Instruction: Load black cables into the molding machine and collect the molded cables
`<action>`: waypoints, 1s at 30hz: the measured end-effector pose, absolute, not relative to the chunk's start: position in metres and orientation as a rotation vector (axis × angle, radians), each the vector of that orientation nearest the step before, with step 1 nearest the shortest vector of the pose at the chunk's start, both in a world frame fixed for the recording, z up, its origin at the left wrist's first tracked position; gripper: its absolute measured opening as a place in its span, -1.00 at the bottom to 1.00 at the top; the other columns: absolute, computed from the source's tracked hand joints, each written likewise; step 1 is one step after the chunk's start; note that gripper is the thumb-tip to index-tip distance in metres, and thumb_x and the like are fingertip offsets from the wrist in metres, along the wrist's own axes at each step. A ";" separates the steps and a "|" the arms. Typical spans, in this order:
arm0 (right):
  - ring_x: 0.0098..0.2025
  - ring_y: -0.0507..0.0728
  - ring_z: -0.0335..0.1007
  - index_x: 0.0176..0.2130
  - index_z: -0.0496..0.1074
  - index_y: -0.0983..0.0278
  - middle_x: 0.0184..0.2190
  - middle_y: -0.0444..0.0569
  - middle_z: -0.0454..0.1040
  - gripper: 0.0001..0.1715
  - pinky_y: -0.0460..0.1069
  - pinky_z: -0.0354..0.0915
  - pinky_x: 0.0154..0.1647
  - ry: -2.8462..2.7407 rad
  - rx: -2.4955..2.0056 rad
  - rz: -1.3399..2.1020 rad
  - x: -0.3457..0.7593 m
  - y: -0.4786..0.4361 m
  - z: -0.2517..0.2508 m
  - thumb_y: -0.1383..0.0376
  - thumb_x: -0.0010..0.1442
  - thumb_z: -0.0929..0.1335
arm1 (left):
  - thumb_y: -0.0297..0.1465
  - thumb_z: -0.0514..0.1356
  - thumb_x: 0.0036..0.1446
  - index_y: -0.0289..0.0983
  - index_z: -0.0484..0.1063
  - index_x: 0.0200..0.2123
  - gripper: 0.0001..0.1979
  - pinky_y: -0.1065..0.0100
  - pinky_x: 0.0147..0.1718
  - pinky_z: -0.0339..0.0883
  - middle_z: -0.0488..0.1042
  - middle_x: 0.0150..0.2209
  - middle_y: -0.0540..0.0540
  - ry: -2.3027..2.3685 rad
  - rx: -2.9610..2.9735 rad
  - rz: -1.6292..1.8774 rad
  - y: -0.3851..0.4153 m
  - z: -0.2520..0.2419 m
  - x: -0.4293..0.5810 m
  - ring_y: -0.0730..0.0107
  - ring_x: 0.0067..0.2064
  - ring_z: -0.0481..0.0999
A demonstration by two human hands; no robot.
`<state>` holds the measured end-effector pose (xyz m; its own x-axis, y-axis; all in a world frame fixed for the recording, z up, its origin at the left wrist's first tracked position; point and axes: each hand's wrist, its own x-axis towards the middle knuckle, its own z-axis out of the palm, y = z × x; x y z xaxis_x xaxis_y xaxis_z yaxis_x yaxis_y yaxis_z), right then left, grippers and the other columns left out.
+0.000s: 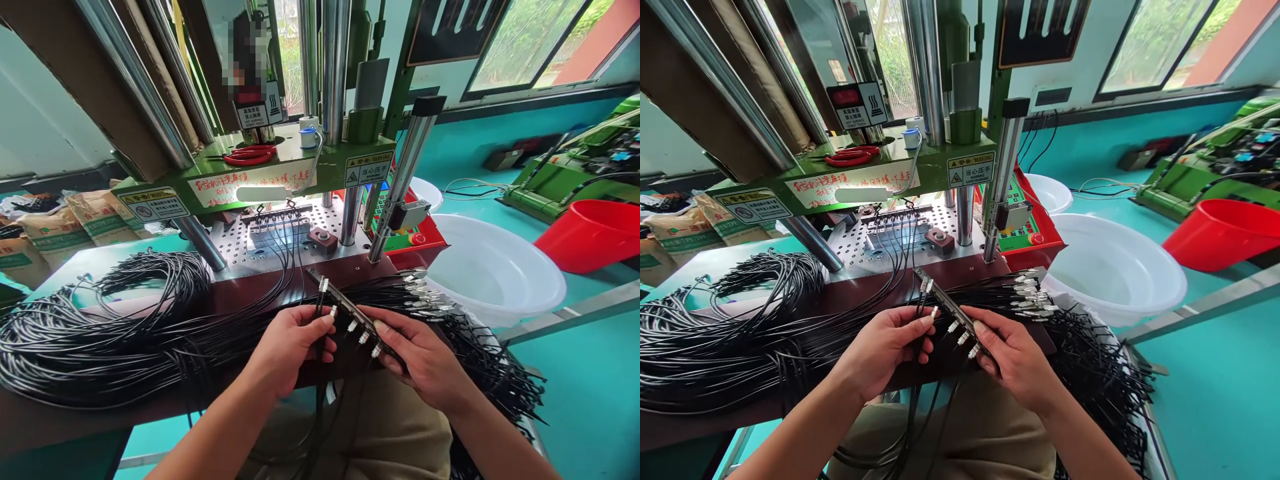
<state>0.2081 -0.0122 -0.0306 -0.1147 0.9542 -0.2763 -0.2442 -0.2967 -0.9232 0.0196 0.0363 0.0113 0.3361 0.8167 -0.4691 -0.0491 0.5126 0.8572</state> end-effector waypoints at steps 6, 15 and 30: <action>-0.63 -0.12 0.01 0.14 0.34 0.20 -0.57 -0.21 0.19 -0.48 -0.19 -0.17 -0.70 -0.936 -1.177 1.600 0.209 -0.011 -0.030 0.09 0.23 0.33 | -0.43 0.25 0.01 -0.34 0.41 -0.36 -0.89 0.51 -0.67 0.25 0.35 -0.64 0.04 1.286 1.100 0.707 0.038 0.008 0.027 0.57 -0.65 0.30; -0.63 -0.11 0.01 0.15 0.33 0.21 -0.56 -0.20 0.18 -0.47 -0.18 -0.16 -0.70 -0.973 -1.177 1.591 0.209 -0.012 -0.030 0.09 0.24 0.32 | -0.43 0.24 0.01 -0.34 0.43 -0.35 -0.90 0.53 -0.68 0.23 0.36 -0.65 0.04 1.352 1.171 0.701 0.039 0.012 0.032 0.57 -0.65 0.30; -0.61 -0.11 0.03 0.11 0.38 0.17 -0.49 -0.17 0.19 -0.51 -0.16 -0.13 -0.67 -1.055 -1.188 1.567 0.208 -0.011 -0.027 0.08 0.24 0.32 | -0.43 0.24 0.02 -0.35 0.43 -0.38 -0.91 0.51 -0.67 0.22 0.39 -0.64 0.02 1.338 1.212 0.676 0.043 0.005 0.034 0.56 -0.66 0.31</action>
<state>0.2080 -0.0106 -0.0270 -0.1564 0.9605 -0.2301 -0.1484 -0.2532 -0.9560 0.0345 0.0432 0.0051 0.1840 0.9175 -0.3527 0.2602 0.3006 0.9176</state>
